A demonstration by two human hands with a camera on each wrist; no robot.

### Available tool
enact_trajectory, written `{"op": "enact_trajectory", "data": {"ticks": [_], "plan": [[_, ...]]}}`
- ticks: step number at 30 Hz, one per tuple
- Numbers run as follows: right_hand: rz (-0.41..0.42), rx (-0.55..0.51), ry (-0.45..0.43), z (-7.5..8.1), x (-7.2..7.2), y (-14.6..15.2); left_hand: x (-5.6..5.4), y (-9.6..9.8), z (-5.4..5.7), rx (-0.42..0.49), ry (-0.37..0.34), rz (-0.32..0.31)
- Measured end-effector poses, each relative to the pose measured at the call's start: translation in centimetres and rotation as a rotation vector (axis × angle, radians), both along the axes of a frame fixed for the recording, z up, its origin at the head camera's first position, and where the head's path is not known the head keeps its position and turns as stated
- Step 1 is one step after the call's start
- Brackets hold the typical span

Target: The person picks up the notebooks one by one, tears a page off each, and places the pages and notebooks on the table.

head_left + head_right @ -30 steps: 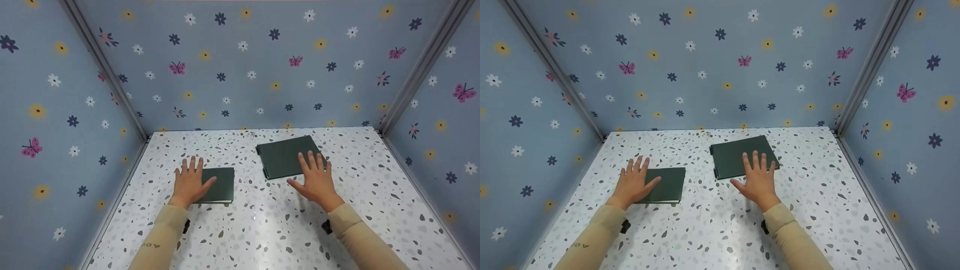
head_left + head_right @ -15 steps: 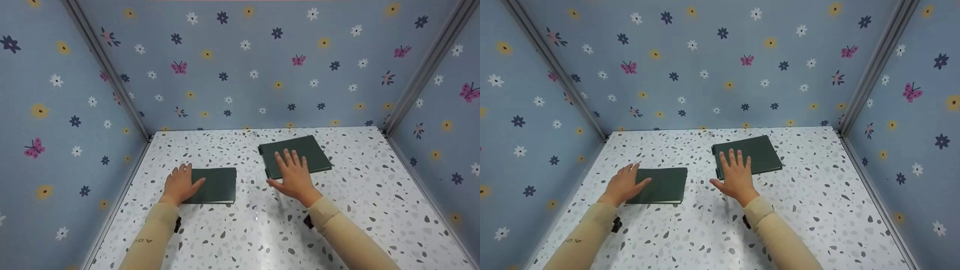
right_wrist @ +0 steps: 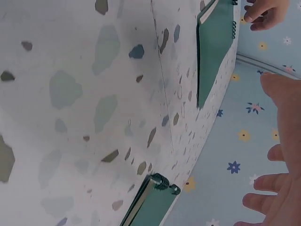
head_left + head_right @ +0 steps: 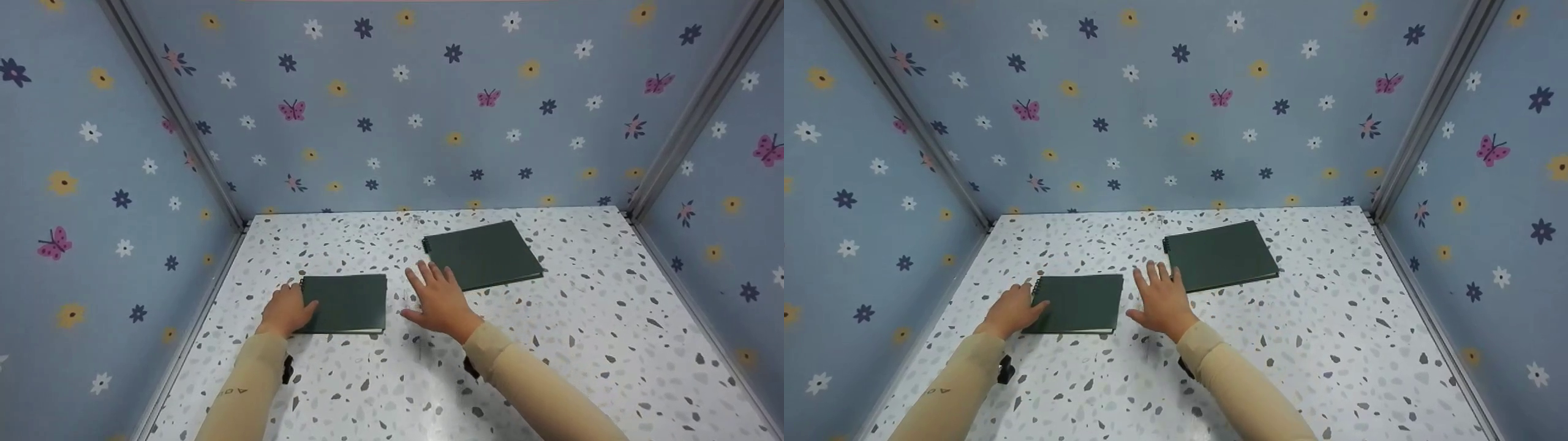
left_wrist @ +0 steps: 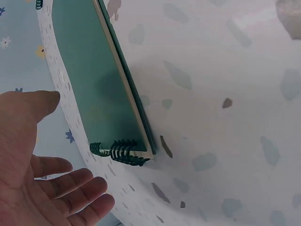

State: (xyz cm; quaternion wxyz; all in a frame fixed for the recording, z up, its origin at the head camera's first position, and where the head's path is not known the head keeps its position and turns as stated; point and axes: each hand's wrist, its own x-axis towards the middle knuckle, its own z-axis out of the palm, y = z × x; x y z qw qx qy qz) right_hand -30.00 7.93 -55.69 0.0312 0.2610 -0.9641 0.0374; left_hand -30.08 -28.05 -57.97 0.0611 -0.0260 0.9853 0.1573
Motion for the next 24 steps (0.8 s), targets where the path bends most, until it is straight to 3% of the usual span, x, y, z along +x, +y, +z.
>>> {"op": "enact_trajectory", "data": {"ticks": [6,12,24], "plan": [[0.064,0.03,-0.057,-1.0,0.4,-2.8,0.0,-0.2,-0.4,0.02,-0.046,0.027],[0.118,0.072,-0.046,-2.0,1.1,-5.4,0.2,0.0,-0.6,0.053,-0.05,0.01],[0.152,0.12,-0.135,-4.5,1.5,-8.3,0.2,0.0,-1.3,0.094,-0.064,0.031]]}}
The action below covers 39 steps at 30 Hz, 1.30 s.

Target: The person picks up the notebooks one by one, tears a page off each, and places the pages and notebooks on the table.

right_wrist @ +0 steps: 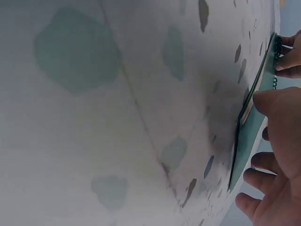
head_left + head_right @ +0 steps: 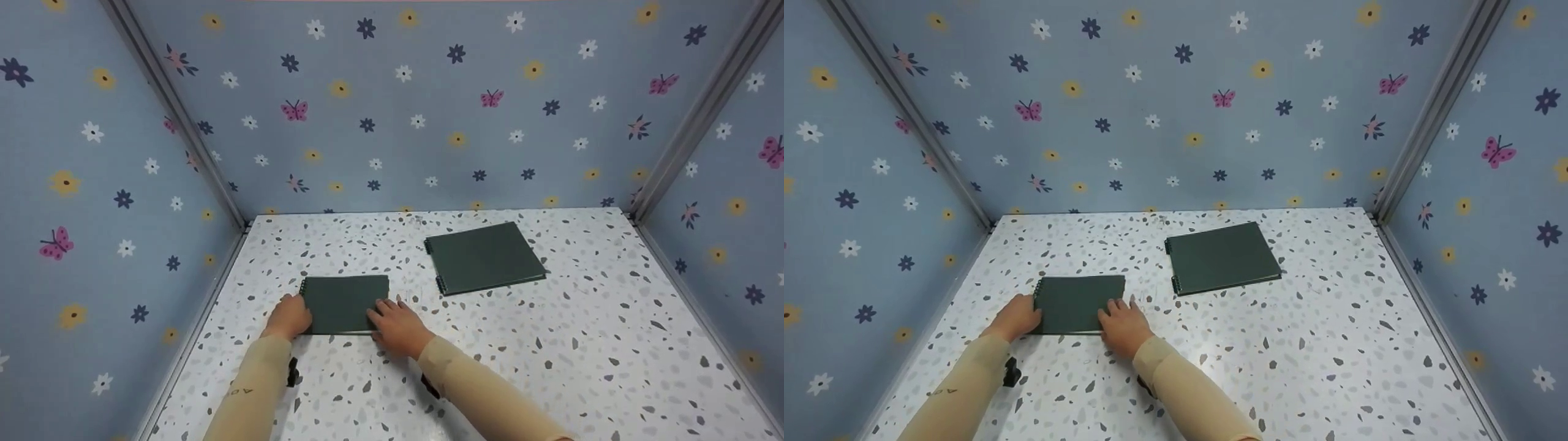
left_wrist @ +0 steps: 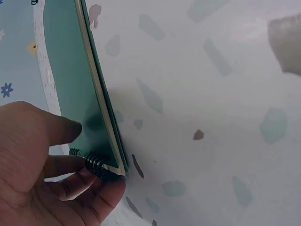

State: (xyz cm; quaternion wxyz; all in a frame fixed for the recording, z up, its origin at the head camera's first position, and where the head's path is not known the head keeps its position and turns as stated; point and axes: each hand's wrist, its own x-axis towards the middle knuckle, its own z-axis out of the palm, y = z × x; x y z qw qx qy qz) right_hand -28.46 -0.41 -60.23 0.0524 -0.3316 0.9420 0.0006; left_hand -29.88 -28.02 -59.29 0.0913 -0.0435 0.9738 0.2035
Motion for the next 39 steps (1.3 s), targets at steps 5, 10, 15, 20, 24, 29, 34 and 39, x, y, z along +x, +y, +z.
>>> {"op": "enact_trajectory", "data": {"ticks": [5,10,15,20,24,29,34,39], "plan": [[-0.01,-0.033,-0.017,-0.2,-0.4,-0.3,-0.1,0.1,-0.1,0.02,-0.016,0.012],[0.018,-0.029,0.0,0.0,-0.9,-0.4,-0.1,0.1,0.1,0.028,-0.044,0.029],[0.038,-0.01,0.038,0.3,-0.9,0.2,0.1,0.4,0.4,0.062,-0.068,0.002],[0.046,-0.001,0.046,0.5,-0.6,1.8,0.5,1.3,0.5,0.084,-0.07,-0.018],[0.04,-0.009,0.004,0.7,-0.4,3.1,0.9,2.4,0.7,0.108,-0.077,0.006],[0.032,-0.061,-0.012,1.1,-0.2,5.2,1.4,4.0,1.2,0.169,-0.068,-0.01],[0.014,-0.103,-0.041,1.3,0.5,7.4,1.9,5.9,1.3,0.201,-0.085,-0.022],[0.045,-0.119,-0.003,1.3,1.2,9.5,2.3,7.7,1.4,0.206,-0.1,-0.036]]}}
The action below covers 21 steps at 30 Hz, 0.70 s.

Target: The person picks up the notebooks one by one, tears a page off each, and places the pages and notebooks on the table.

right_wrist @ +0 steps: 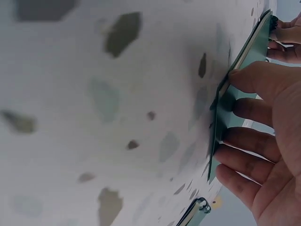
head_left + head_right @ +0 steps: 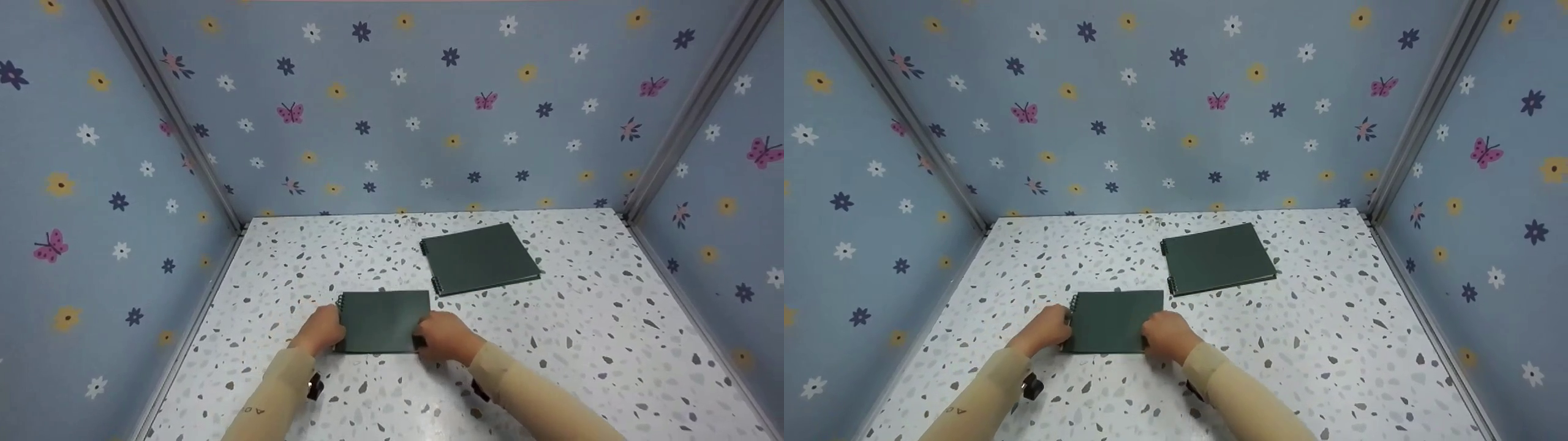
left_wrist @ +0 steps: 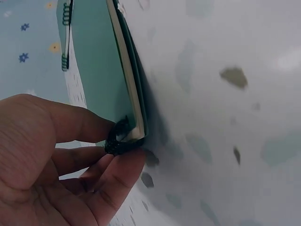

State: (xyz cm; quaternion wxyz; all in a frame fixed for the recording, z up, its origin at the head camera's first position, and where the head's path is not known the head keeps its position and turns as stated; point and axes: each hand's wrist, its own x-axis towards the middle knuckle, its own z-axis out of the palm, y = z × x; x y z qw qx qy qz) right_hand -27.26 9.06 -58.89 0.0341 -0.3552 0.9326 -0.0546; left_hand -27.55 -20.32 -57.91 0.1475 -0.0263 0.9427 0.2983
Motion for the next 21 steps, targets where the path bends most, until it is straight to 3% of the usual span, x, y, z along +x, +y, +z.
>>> {"op": "enact_trajectory", "data": {"ticks": [11,21], "plan": [[0.078,-0.083,0.041,-0.3,0.9,5.1,1.1,3.7,-0.3,0.035,0.064,-0.083],[0.067,-0.075,0.011,-0.1,0.8,8.9,1.5,6.7,-0.8,0.13,0.086,-0.152]]}}
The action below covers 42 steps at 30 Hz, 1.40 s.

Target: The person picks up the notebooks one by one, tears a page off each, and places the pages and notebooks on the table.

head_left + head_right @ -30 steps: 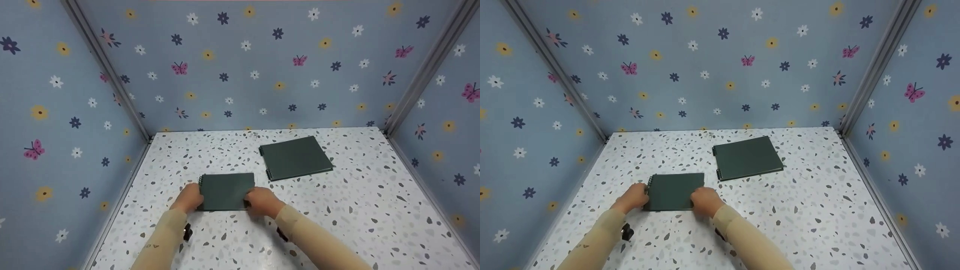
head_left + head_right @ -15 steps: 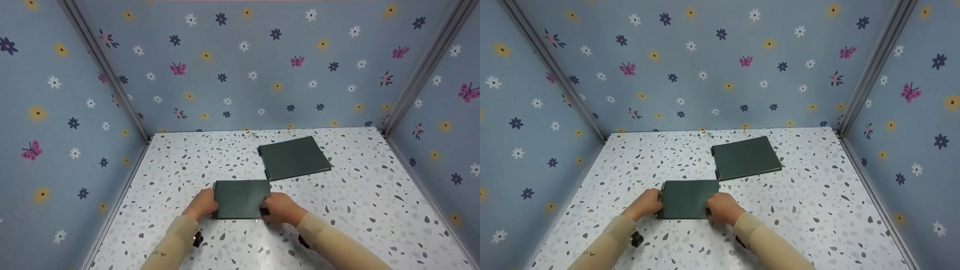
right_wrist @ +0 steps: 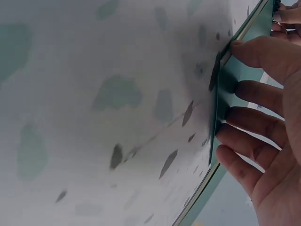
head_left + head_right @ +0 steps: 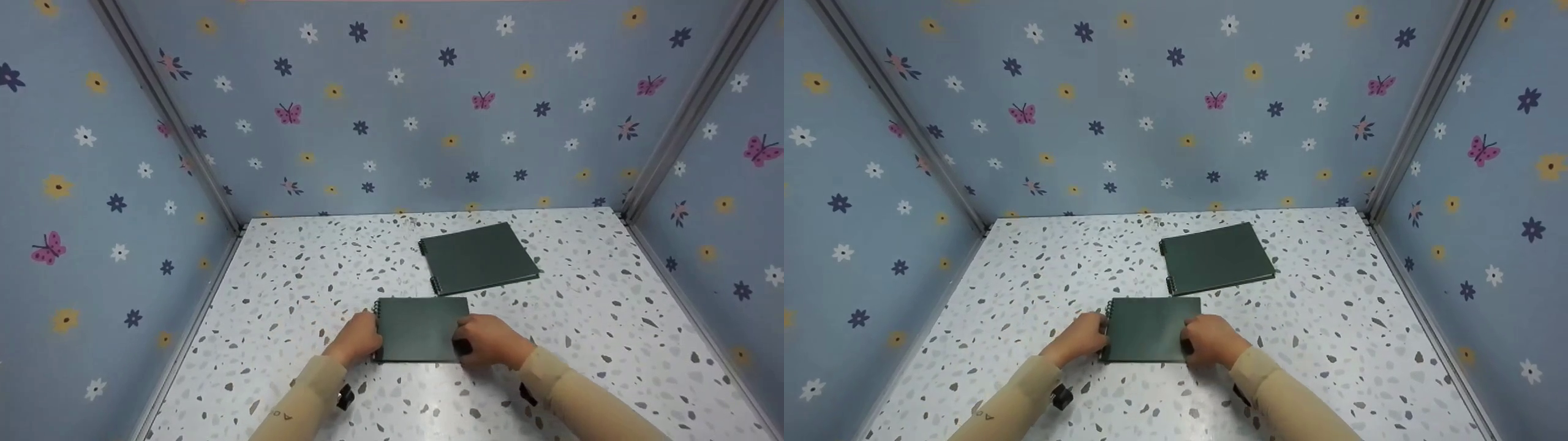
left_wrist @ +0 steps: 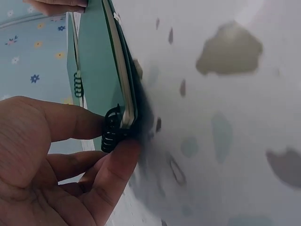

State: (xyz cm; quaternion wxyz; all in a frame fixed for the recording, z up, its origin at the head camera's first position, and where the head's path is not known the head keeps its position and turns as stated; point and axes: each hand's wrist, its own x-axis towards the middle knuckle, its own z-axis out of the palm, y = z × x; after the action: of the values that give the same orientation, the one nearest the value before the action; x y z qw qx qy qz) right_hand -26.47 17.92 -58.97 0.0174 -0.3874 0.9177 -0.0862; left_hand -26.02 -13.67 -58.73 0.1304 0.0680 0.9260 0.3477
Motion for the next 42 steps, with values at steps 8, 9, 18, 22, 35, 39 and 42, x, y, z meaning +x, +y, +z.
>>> {"op": "enact_trajectory", "data": {"ticks": [8,9,18,22,35,39,42], "plan": [[-0.025,0.027,-0.055,0.9,-0.1,2.0,0.3,2.1,-0.4,-0.002,0.039,-0.047],[-0.043,0.019,-0.064,0.9,-0.2,2.1,0.3,2.2,-0.4,-0.025,0.053,-0.052],[-0.303,-0.034,-0.121,-0.2,-2.3,2.4,0.2,2.8,-0.9,-0.277,0.266,-0.089],[-0.341,-0.041,-0.138,-0.6,-3.2,2.3,0.1,2.9,-0.9,-0.341,0.333,-0.202],[-0.374,0.001,-0.212,-0.4,-5.0,1.6,0.7,3.5,-0.9,-0.396,0.207,-0.42],[-0.385,0.009,-0.216,-0.3,-5.2,1.5,0.8,3.7,-1.1,-0.414,0.21,-0.421],[-0.388,0.003,-0.199,-0.2,-5.3,1.4,0.8,3.8,-1.1,-0.419,0.212,-0.422]]}}
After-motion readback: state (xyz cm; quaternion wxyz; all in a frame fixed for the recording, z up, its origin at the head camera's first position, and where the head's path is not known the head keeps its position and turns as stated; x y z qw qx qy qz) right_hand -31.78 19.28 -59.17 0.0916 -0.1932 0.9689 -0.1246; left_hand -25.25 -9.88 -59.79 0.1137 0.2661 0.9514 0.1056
